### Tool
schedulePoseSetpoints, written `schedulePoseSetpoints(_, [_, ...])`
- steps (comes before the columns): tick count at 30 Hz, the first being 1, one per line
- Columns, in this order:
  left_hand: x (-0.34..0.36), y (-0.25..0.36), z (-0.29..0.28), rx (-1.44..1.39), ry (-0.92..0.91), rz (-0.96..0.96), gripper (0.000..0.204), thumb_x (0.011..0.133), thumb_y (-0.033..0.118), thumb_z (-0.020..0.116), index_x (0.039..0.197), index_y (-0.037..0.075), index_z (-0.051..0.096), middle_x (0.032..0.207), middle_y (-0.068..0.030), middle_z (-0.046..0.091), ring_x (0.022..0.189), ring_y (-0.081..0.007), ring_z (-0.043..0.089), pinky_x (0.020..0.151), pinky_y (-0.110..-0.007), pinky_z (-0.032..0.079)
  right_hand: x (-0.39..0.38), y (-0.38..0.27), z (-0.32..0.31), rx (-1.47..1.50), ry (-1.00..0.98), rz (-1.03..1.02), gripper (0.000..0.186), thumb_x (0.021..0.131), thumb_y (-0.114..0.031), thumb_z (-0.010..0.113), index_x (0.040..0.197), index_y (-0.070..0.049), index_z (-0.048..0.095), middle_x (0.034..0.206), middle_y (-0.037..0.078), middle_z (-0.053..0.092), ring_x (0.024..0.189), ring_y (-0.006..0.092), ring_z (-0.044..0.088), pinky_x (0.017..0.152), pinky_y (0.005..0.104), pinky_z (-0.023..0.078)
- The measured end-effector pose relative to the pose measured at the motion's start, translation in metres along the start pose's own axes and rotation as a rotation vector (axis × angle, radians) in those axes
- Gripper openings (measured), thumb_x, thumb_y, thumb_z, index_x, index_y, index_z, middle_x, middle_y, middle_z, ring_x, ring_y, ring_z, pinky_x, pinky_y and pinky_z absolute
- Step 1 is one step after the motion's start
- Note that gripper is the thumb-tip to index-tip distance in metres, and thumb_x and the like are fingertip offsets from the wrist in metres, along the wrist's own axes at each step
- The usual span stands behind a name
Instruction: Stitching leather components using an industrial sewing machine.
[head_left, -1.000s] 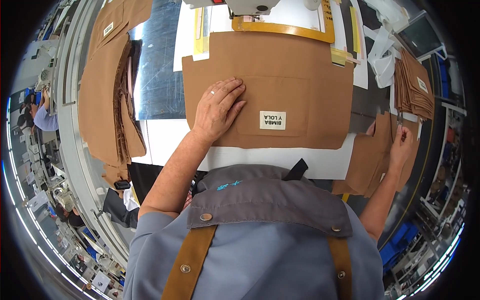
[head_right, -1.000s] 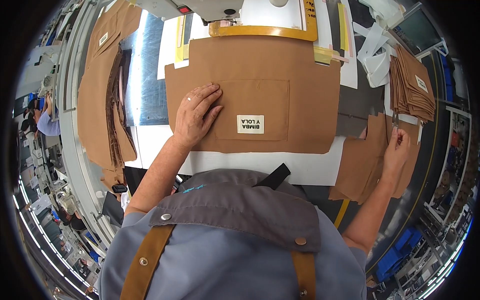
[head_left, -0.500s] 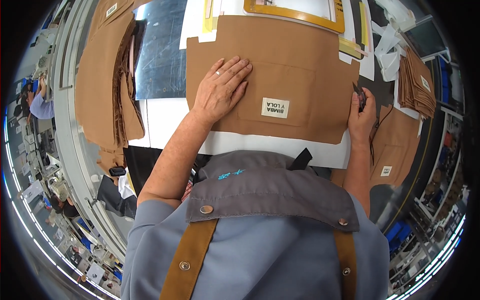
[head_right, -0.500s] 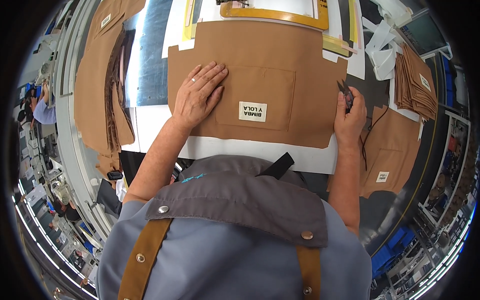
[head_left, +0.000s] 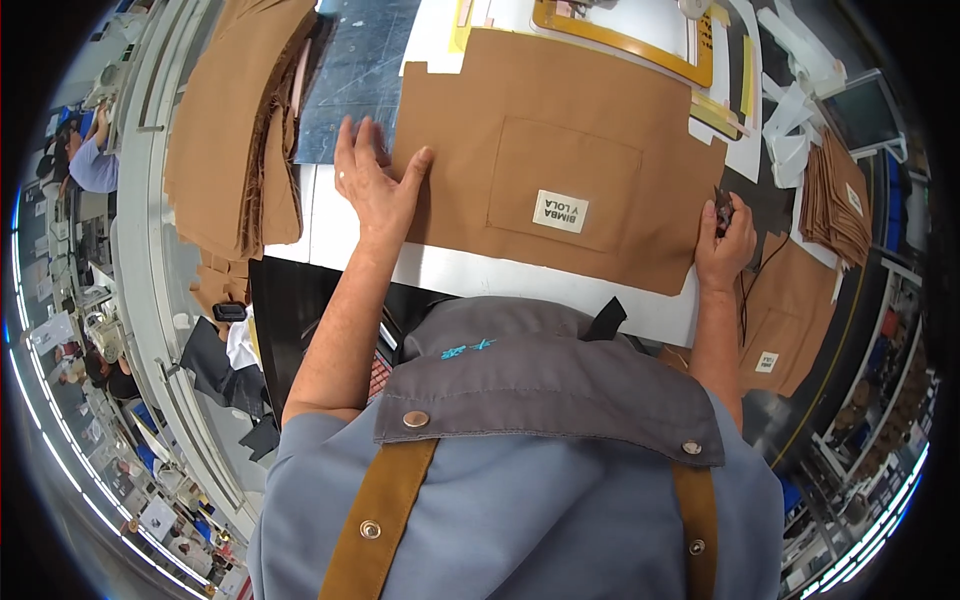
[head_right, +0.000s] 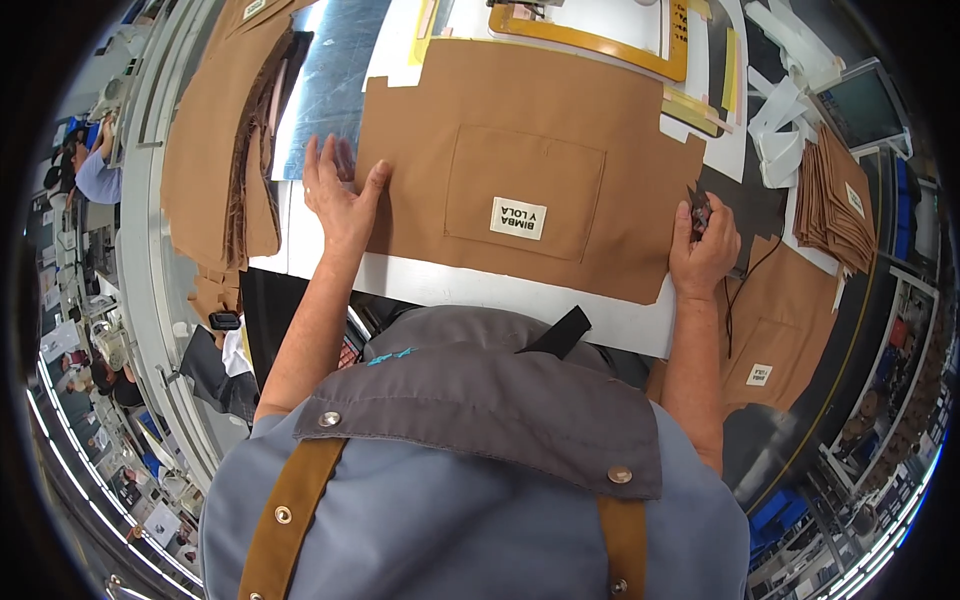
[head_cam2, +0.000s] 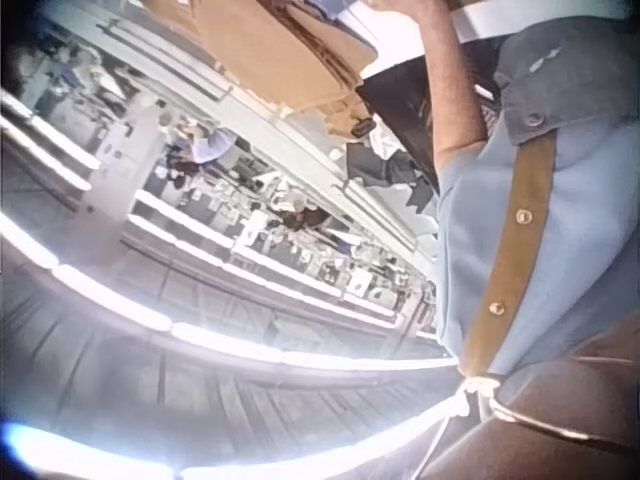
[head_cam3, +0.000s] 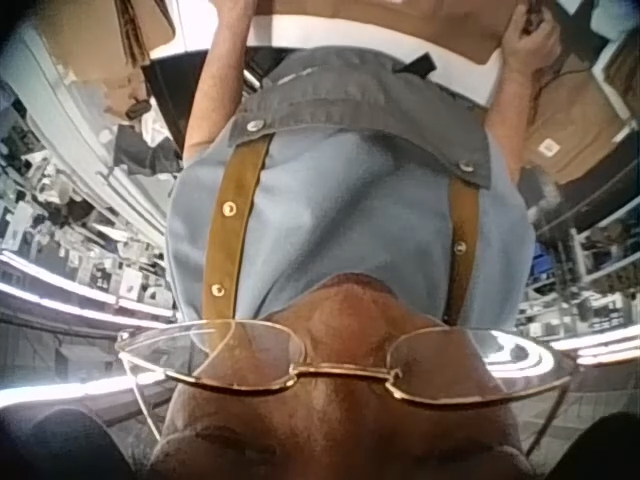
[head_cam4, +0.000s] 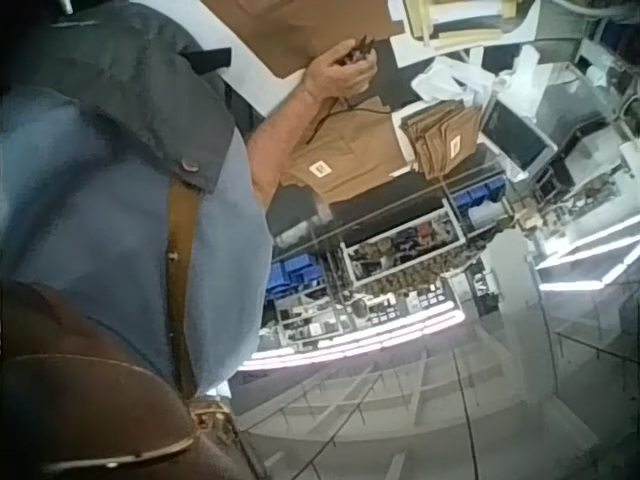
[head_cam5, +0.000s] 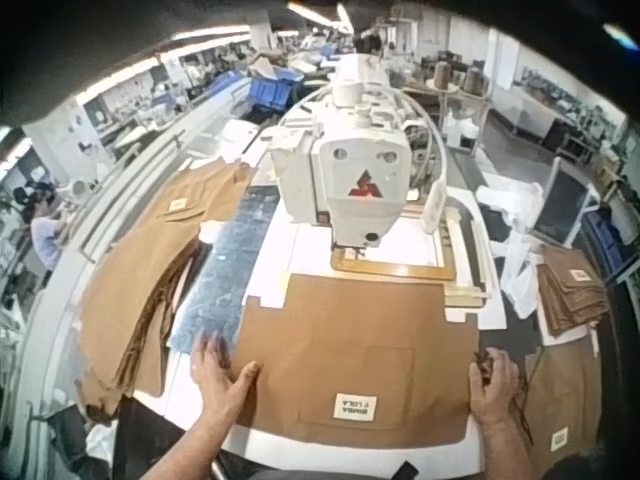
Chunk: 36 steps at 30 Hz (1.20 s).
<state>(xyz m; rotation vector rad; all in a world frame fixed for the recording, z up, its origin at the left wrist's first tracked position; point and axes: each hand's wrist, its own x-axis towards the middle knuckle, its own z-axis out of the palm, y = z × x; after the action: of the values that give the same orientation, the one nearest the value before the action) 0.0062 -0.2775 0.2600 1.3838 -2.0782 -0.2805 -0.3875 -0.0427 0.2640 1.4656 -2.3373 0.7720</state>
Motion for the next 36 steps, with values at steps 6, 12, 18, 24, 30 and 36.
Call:
schedulePoseSetpoints(6, [-0.024, 0.013, -0.002, 0.177, -0.105, -0.157, 0.101, 0.077, 0.068, 0.075, 0.146, 0.000, 0.046, 0.159, -0.0273, 0.028, 0.149, -0.0448, 0.023, 0.115, -0.062, 0.018, 0.001, 0.000, 0.003, 0.003, 0.010, -0.013, 0.031, 0.096, -0.028, 0.065, 0.116, -0.005, 0.062, 0.096, 0.010, 0.065, 0.089, 0.0304, 0.064, 0.078, 0.0420, 0.046])
schedulePoseSetpoints(12, [-0.016, 0.046, -0.001, 0.143, 0.020, -0.210, 0.066, 0.070, 0.044, 0.089, 0.119, 0.008, 0.064, 0.150, -0.0215, 0.044, 0.142, -0.0379, 0.038, 0.112, -0.055, 0.027, 0.001, 0.005, 0.000, 0.013, 0.025, -0.043, 0.030, 0.096, -0.027, 0.065, 0.117, -0.005, 0.063, 0.103, 0.013, 0.067, 0.096, 0.0352, 0.064, 0.081, 0.0450, 0.047])
schedulePoseSetpoints(18, [-0.002, 0.065, -0.003, -0.289, -0.226, -0.404, 0.024, 0.088, 0.015, 0.070, 0.101, 0.000, 0.057, 0.093, -0.0234, 0.063, 0.087, -0.0415, 0.062, 0.080, -0.047, 0.050, -0.002, 0.026, -0.001, 0.374, -0.059, 0.191, 0.025, 0.100, -0.022, 0.062, 0.114, -0.003, 0.066, 0.097, 0.010, 0.069, 0.085, 0.0245, 0.066, 0.074, 0.0378, 0.049])
schedulePoseSetpoints(24, [0.046, 0.051, -0.024, -0.390, -0.101, -0.262, 0.020, 0.096, 0.012, 0.061, 0.113, 0.001, 0.056, 0.095, -0.0207, 0.070, 0.093, -0.0381, 0.069, 0.083, -0.043, 0.053, 0.010, 0.017, -0.010, 0.575, -0.091, 0.392, 0.020, 0.103, -0.016, 0.058, 0.110, 0.000, 0.067, 0.094, 0.008, 0.069, 0.078, 0.0164, 0.064, 0.071, 0.0305, 0.051])
schedulePoseSetpoints(30, [0.139, -0.009, -0.069, -0.352, -0.285, -0.202, 0.027, 0.098, 0.012, 0.057, 0.121, 0.004, 0.068, 0.116, -0.0189, 0.071, 0.114, -0.0318, 0.066, 0.101, -0.039, 0.049, -0.015, 0.050, 0.024, 0.543, -0.071, 0.454, 0.024, 0.106, -0.019, 0.051, 0.111, -0.001, 0.066, 0.098, 0.011, 0.068, 0.088, 0.0194, 0.063, 0.081, 0.0331, 0.053])
schedulePoseSetpoints(36, [0.273, -0.061, -0.086, -0.413, -0.070, -0.113, 0.020, 0.095, 0.014, 0.058, 0.109, 0.003, 0.067, 0.103, -0.0223, 0.071, 0.097, -0.0419, 0.067, 0.083, -0.046, 0.052, 0.008, -0.017, 0.006, -0.054, -0.021, 0.195, 0.030, 0.107, -0.023, 0.051, 0.108, 0.003, 0.067, 0.101, 0.019, 0.071, 0.089, 0.0309, 0.068, 0.080, 0.0391, 0.055])
